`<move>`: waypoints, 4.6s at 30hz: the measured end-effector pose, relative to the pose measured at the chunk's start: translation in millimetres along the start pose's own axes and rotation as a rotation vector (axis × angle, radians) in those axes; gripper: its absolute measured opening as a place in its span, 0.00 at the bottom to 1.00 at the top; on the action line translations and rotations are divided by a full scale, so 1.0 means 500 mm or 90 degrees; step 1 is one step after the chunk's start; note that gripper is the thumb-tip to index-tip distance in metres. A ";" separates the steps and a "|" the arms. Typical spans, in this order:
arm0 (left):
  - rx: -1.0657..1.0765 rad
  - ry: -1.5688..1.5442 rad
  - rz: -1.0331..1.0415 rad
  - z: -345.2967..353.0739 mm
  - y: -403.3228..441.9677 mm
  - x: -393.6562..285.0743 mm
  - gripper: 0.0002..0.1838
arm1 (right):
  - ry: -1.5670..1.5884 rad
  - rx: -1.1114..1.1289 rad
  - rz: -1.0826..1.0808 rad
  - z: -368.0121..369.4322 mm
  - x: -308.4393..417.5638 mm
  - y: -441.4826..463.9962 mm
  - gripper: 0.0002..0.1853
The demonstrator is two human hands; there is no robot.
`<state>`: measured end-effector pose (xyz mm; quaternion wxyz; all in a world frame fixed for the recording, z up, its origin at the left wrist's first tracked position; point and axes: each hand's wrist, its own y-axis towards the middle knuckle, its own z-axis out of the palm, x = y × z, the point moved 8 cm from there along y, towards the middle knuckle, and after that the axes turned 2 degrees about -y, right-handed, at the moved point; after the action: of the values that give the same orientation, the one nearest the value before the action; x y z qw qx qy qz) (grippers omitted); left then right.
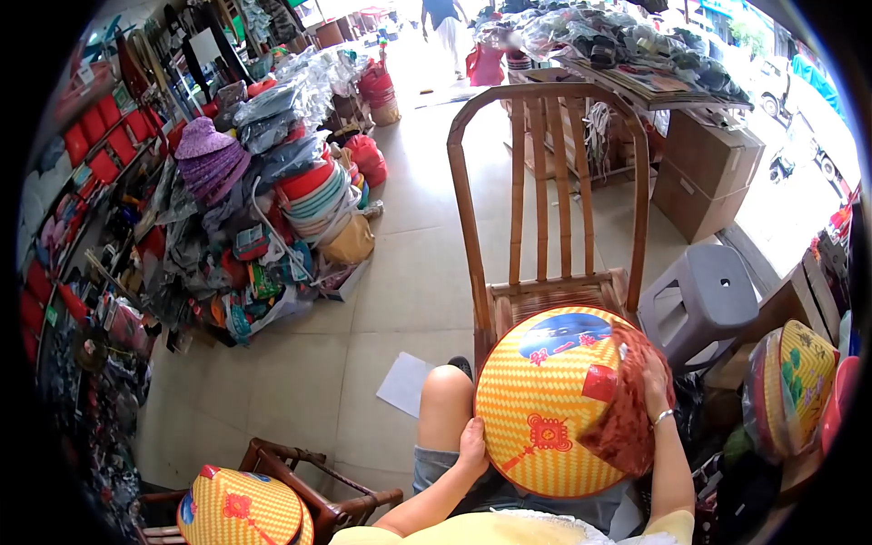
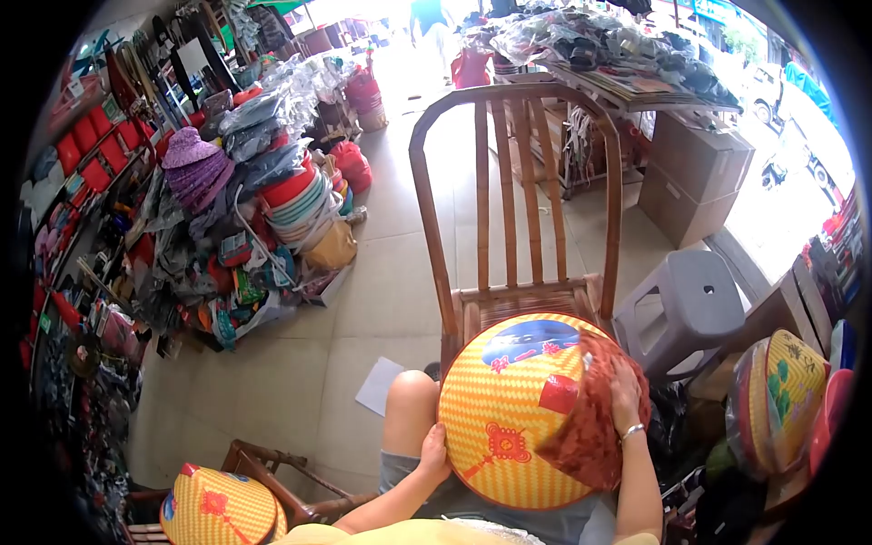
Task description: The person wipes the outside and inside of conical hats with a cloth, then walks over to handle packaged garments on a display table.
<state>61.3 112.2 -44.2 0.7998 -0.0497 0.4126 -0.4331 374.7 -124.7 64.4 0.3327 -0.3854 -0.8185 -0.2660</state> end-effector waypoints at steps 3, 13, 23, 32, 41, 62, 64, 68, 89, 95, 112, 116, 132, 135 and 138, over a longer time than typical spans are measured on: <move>-0.022 0.006 0.013 -0.013 0.007 0.003 0.18 | -0.029 0.011 0.019 -0.003 -0.016 -0.046 0.27; -0.001 0.056 0.013 -0.030 0.019 -0.009 0.21 | 0.004 0.220 -0.201 0.047 0.324 0.040 0.22; -0.027 0.020 0.041 -0.025 0.010 -0.017 0.20 | 0.019 0.194 -0.064 0.110 0.016 0.186 0.23; 0.000 -0.037 0.015 0.016 0.002 -0.049 0.20 | 0.239 -0.095 0.147 -0.005 -0.260 -0.073 0.25; -0.021 -0.048 0.387 0.048 -0.160 -0.426 0.25 | 0.070 -0.233 0.185 -0.163 -0.234 -0.168 0.24; -1.192 -0.097 0.969 -0.634 -1.156 -0.683 0.28 | 0.174 0.003 -0.095 -0.006 0.027 0.099 0.24; -1.225 -0.053 0.922 -0.659 -1.165 -0.694 0.29 | 0.173 -0.001 -0.067 -0.010 0.021 0.094 0.24; -1.339 0.085 0.843 -0.674 -1.177 -0.741 0.30 | 0.159 -0.026 -0.041 -0.022 0.063 0.072 0.24; -1.304 -0.050 0.755 -0.858 -1.315 -0.732 0.15 | 0.181 0.040 -0.086 0.081 0.242 0.148 0.14; -1.430 0.241 0.535 -0.853 -1.344 -0.749 0.27 | 0.117 -0.079 -0.177 0.079 0.355 0.182 0.16; -1.059 0.946 1.057 -0.321 -0.823 -0.899 0.23 | -0.332 0.238 -0.373 0.271 0.289 -0.026 0.41; -0.509 0.856 0.754 -0.067 -0.381 -0.717 0.27 | -0.460 0.196 -0.393 0.298 0.259 -0.019 0.42; 0.099 0.826 0.277 0.261 0.330 -0.042 0.53 | -0.449 0.079 -0.285 0.211 0.131 0.174 0.45; 0.130 0.869 0.217 0.337 0.399 -0.035 0.54 | -0.467 0.090 -0.243 0.182 0.092 0.243 0.48; 0.170 0.869 0.194 0.363 0.482 -0.027 0.55 | -0.482 0.116 -0.213 0.189 0.057 0.311 0.50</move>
<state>342.4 220.9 -22.5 0.4139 0.3895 0.7670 -0.2978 454.5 41.0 53.7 -0.0062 -0.2870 -0.9543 -0.0825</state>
